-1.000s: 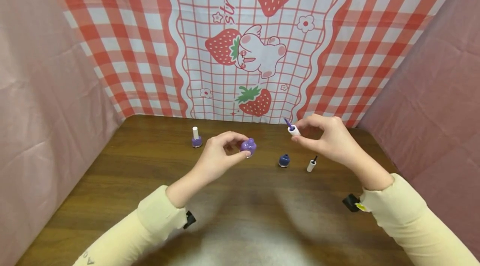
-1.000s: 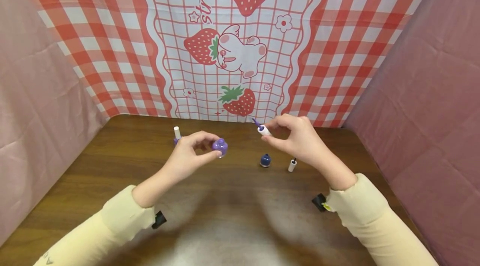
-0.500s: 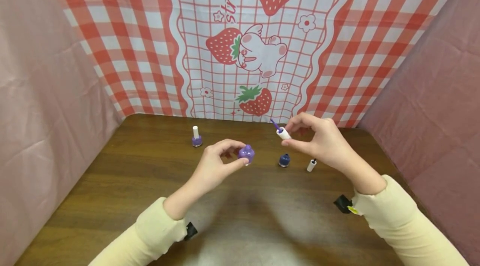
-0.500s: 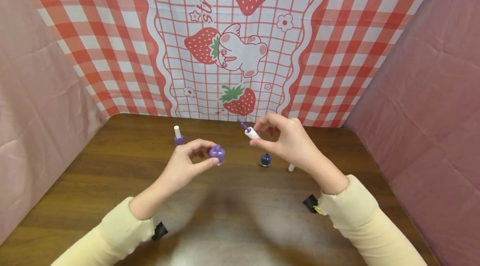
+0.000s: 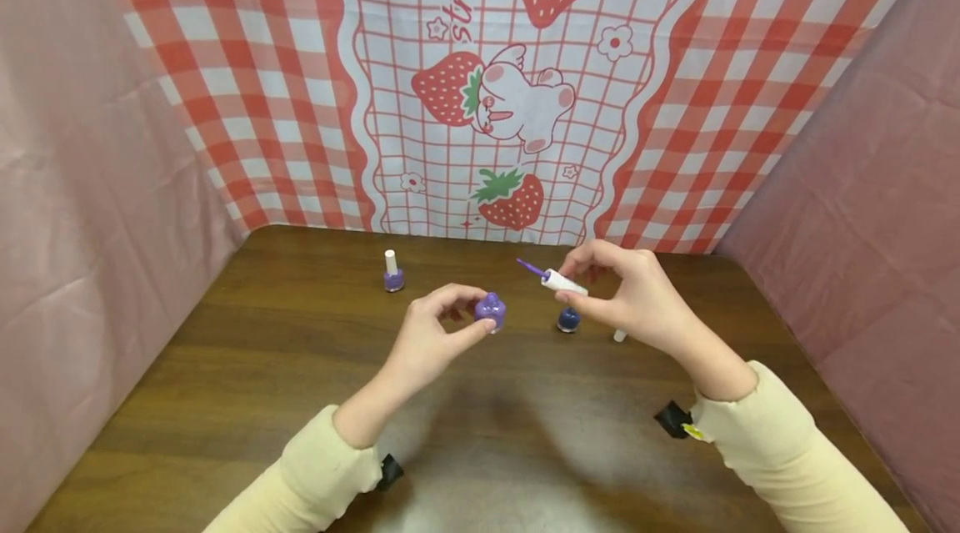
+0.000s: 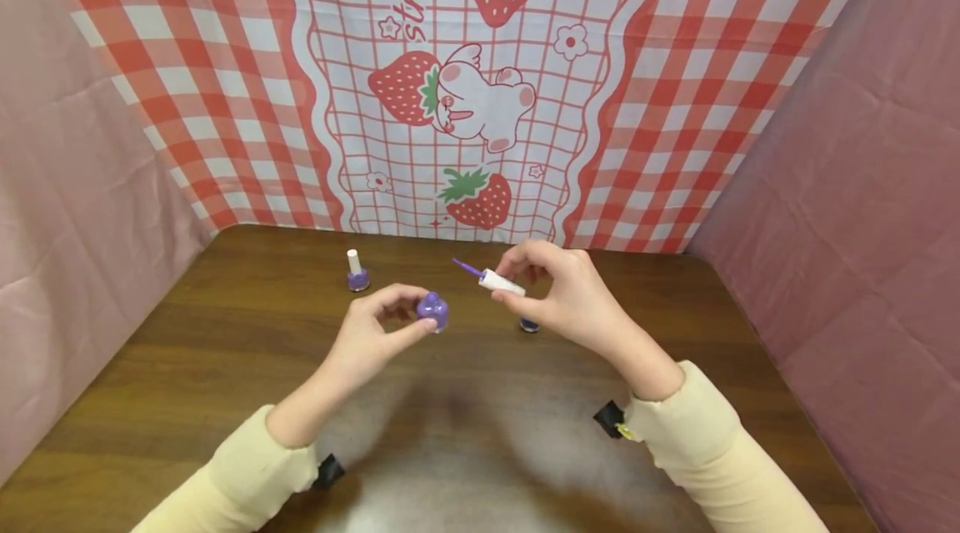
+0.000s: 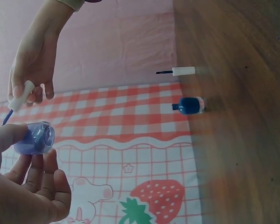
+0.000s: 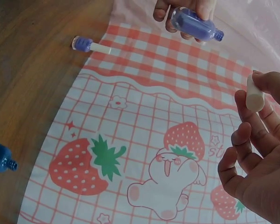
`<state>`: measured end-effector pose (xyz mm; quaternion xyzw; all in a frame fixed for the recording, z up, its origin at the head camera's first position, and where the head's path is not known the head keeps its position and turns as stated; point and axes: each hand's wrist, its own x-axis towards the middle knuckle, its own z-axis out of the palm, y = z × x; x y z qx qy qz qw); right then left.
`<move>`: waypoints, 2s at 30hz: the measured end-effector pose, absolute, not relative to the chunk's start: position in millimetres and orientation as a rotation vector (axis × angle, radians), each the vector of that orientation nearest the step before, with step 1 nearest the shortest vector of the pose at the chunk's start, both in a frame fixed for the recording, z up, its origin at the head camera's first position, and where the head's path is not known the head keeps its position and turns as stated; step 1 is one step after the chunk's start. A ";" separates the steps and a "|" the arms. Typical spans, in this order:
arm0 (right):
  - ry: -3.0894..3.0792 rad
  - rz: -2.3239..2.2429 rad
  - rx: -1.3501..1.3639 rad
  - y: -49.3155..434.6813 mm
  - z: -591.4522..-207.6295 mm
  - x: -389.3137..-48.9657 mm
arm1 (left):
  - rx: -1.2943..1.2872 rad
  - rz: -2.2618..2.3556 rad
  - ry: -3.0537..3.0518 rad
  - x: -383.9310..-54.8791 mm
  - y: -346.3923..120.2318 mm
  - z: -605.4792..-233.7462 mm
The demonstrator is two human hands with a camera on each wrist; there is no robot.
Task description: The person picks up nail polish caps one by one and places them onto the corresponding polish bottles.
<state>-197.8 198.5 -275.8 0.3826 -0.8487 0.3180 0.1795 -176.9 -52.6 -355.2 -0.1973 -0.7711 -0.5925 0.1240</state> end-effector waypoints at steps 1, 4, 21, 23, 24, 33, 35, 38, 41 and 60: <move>-2.397 0.901 1.087 198.4 -276.4 -197.7 | -0.577 -1.732 -2.243 -177.0 -52.2 -356.4; -2.383 0.908 1.104 198.2 -278.5 -197.8 | -0.586 -1.737 -2.227 -177.3 -51.0 -359.2; -2.338 0.895 1.227 197.8 -282.6 -197.0 | -0.613 -1.702 -2.209 -178.0 -47.7 -366.4; -2.336 0.890 1.232 198.0 -282.9 -197.0 | -0.613 -1.712 -2.206 -177.9 -47.6 -366.0; -2.334 0.888 1.235 198.0 -283.0 -197.1 | -0.611 -1.714 -2.206 -177.8 -47.6 -365.8; -2.318 0.879 1.262 196.8 -282.4 -197.0 | -0.600 -1.718 -2.202 -175.8 -47.0 -362.7; -2.317 0.880 1.265 196.5 -282.0 -196.9 | -0.593 -1.723 -2.209 -174.7 -46.6 -360.4; -2.318 0.880 1.270 196.3 -281.8 -196.9 | -0.590 -1.722 -2.223 -165.3 -45.9 -345.6; -2.322 0.877 1.269 196.4 -281.8 -196.9 | -0.585 -1.718 -2.236 -157.0 -45.4 -332.3; -2.332 0.840 1.294 194.1 -279.5 -196.7 | -0.604 -1.699 -2.235 -163.5 -42.9 -342.3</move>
